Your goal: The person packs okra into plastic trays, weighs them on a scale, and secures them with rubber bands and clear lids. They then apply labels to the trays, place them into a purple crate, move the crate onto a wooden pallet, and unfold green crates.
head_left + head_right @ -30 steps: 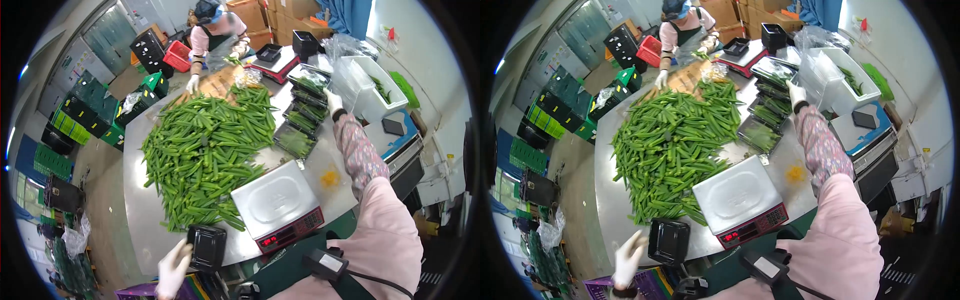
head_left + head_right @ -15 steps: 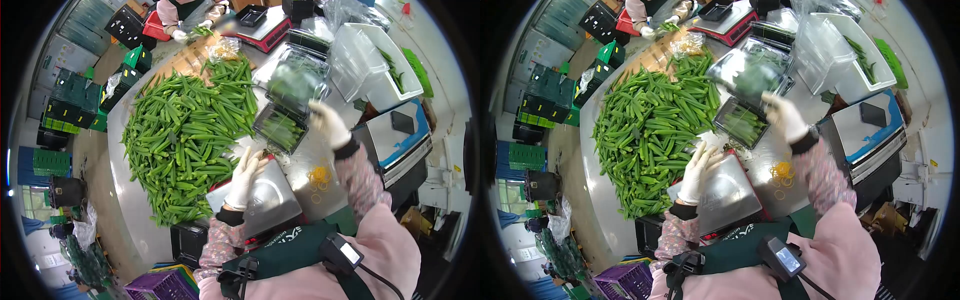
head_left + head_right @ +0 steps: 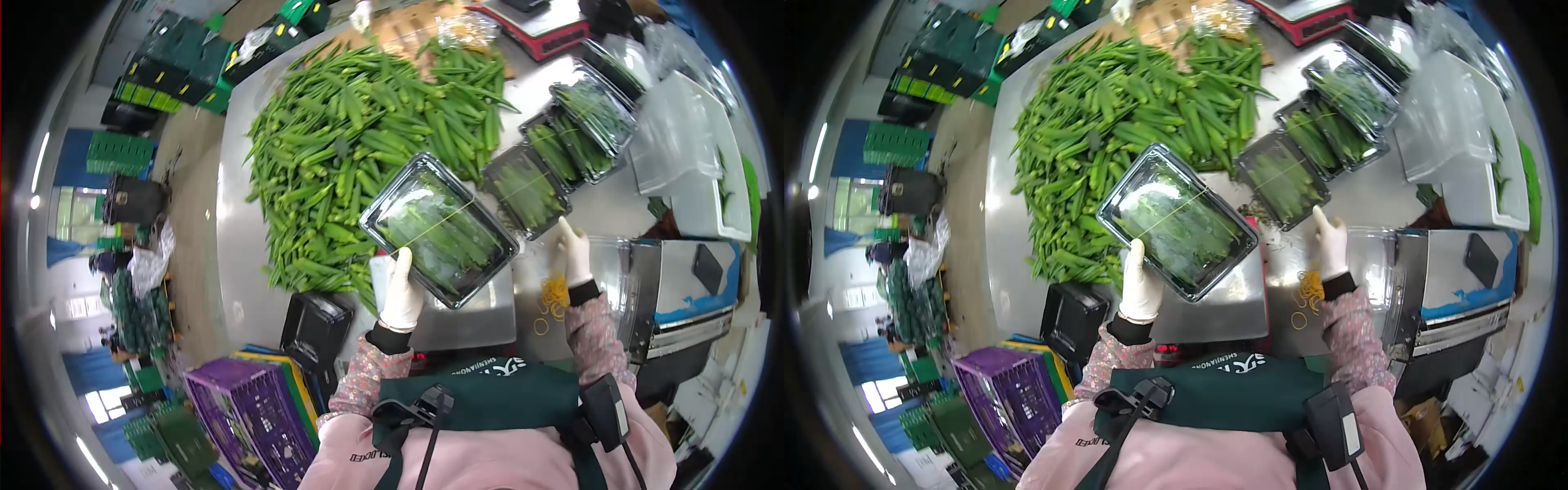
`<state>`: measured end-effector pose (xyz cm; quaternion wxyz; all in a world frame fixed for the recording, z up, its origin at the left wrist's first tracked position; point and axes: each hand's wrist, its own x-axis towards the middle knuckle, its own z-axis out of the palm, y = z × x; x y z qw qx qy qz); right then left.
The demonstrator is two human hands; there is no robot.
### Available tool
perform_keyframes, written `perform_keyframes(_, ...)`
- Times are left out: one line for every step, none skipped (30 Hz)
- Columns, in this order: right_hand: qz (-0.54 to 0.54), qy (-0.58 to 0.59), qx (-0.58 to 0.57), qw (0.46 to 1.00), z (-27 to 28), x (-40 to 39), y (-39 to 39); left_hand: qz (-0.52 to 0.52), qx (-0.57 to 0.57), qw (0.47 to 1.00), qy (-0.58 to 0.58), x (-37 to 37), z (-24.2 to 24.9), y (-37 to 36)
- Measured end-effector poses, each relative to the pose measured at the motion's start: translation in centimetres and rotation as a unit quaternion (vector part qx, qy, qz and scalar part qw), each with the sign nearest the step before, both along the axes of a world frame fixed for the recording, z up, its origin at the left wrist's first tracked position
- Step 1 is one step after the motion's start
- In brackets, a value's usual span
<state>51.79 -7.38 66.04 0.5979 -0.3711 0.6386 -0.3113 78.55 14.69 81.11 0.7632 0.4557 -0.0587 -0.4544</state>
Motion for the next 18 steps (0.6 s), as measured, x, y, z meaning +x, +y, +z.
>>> perform_keyframes(0.003,-0.028,0.022,0.999,-0.1,0.8,-0.7,-0.008,0.007,0.999,-0.040,0.2,0.2,0.9)
perform_keyframes(0.004,-0.057,0.042,0.997,0.1,1.7,-1.3,0.003,0.007,0.999,-0.043,0.4,-0.3,1.9)
perform_keyframes(0.011,-0.043,0.038,0.998,-0.2,2.1,-2.1,0.013,0.007,0.999,-0.036,0.7,-1.3,2.8)
perform_keyframes(0.018,-0.028,0.033,0.999,-0.3,2.4,-2.7,0.025,0.008,0.999,-0.028,0.9,-2.1,4.0)
perform_keyframes(0.024,-0.020,0.056,0.998,-0.1,2.6,-3.2,0.034,0.019,0.998,-0.042,1.0,-1.7,4.9)
perform_keyframes(0.049,-0.027,0.081,0.995,0.5,2.5,-3.5,0.048,0.019,0.998,-0.044,1.0,-1.1,6.1)
perform_keyframes(0.063,-0.058,0.093,0.992,1.1,2.4,-3.8,0.058,0.010,0.998,-0.023,1.0,-0.4,7.4)
perform_keyframes(0.080,-0.090,0.105,0.987,1.7,2.4,-4.0,0.069,-0.001,0.998,-0.004,1.1,0.0,8.7)
perform_keyframes(0.200,-0.007,-0.211,0.957,2.2,2.3,-3.6,0.071,0.033,0.997,-0.024,1.4,0.0,9.9)
perform_keyframes(0.293,0.059,-0.508,0.808,2.4,2.1,-3.2,0.096,0.031,0.994,-0.033,1.6,1.0,10.7)
perform_keyframes(0.278,-0.130,-0.228,0.924,2.3,1.2,-4.5,0.097,0.024,0.995,0.006,1.7,3.1,11.5)
perform_keyframes(0.245,-0.285,0.096,0.922,2.5,0.2,-6.0,0.103,0.016,0.994,0.044,1.7,5.3,12.6)
perform_keyframes(0.306,-0.348,0.125,0.877,3.6,0.3,-6.1,0.113,0.026,0.989,0.090,1.9,7.2,14.2)
perform_keyframes(0.301,-0.211,-0.065,0.928,1.5,0.5,-5.7,0.136,0.030,0.988,0.062,2.4,7.5,16.4)
perform_keyframes(0.414,-0.077,-0.265,0.868,2.7,1.2,-4.5,0.162,0.027,0.985,0.061,3.1,7.9,19.0)
perform_keyframes(0.482,0.054,-0.457,0.746,5.1,1.9,-4.0,0.183,0.024,0.981,0.062,3.7,8.4,21.7)
perform_keyframes(0.470,-0.188,-0.150,0.850,5.8,3.4,-4.7,0.233,0.040,0.971,0.041,3.9,11.1,24.1)
perform_keyframes(0.387,-0.383,0.190,0.817,6.8,5.0,-5.6,0.276,0.054,0.959,0.021,4.1,14.0,26.8)
